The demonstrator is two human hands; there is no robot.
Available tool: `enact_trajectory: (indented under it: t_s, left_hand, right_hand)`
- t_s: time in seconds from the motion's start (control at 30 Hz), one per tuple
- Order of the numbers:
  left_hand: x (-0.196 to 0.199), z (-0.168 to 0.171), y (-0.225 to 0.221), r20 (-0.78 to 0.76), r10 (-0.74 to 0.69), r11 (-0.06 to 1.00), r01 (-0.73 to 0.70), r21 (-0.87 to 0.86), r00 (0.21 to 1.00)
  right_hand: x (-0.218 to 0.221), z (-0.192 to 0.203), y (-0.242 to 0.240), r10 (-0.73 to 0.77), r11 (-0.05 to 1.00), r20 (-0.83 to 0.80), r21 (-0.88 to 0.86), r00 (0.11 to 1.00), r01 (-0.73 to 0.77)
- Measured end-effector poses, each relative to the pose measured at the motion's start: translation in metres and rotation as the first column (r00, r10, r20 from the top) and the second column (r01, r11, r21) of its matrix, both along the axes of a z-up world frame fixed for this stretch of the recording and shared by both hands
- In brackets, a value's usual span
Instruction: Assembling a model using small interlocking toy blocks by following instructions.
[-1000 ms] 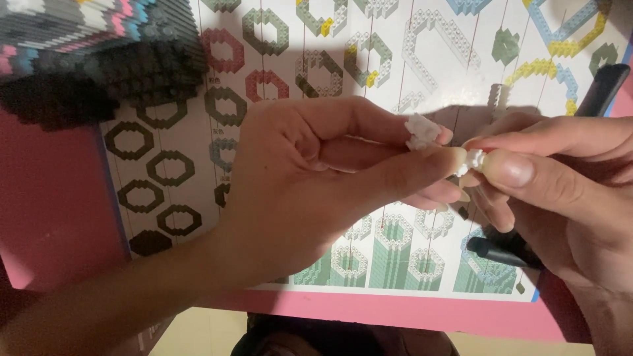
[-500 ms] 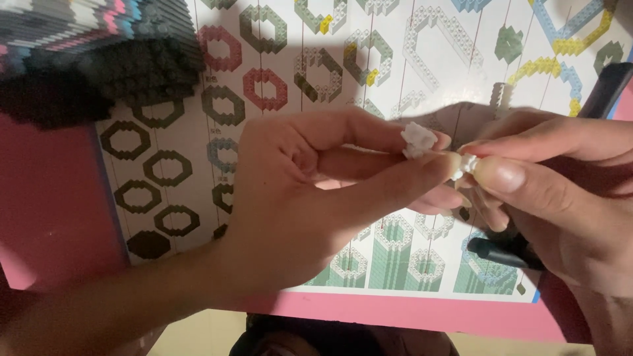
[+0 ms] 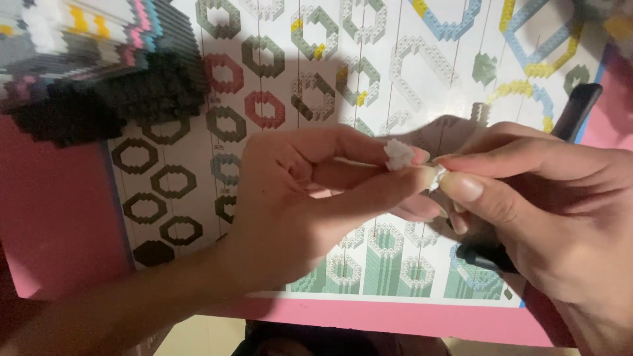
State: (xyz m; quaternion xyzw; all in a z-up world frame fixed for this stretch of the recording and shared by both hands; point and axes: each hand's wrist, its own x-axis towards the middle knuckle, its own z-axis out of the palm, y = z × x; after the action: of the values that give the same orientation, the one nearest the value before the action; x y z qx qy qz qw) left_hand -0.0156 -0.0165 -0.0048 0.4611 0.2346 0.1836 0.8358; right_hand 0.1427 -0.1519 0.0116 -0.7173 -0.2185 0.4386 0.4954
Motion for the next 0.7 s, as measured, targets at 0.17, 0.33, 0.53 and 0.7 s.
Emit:
enact_trajectory:
  t_s: [0.17,0.33,0.53,0.7]
  left_hand:
    - [-0.001,-0.008,0.006,0.042,-0.029,1.000,0.029,0.012,0.999]
    - [-0.003,-0.016,0.004,0.173,-0.028,0.969,-0.016,0.245,0.985]
    - [0.005,-0.018,-0.001,0.096,0.030,0.965,-0.054,0.255,0.995]
    - [0.007,-0.017,-0.002,0.105,0.052,0.942,-0.084,0.326,0.993]
  right_hand:
    - [0.003,-0.015,-0.007,-0.006,0.975,-0.019,0.220,1.000,0.010]
    - [0.007,-0.036,-0.016,0.029,0.929,0.077,0.366,0.997,-0.055]
    - [0.004,-0.025,-0.010,0.107,0.881,0.103,0.451,0.989,-0.142]
    - [0.004,-0.018,-0.007,0.087,0.875,0.124,0.464,0.989,-0.135]
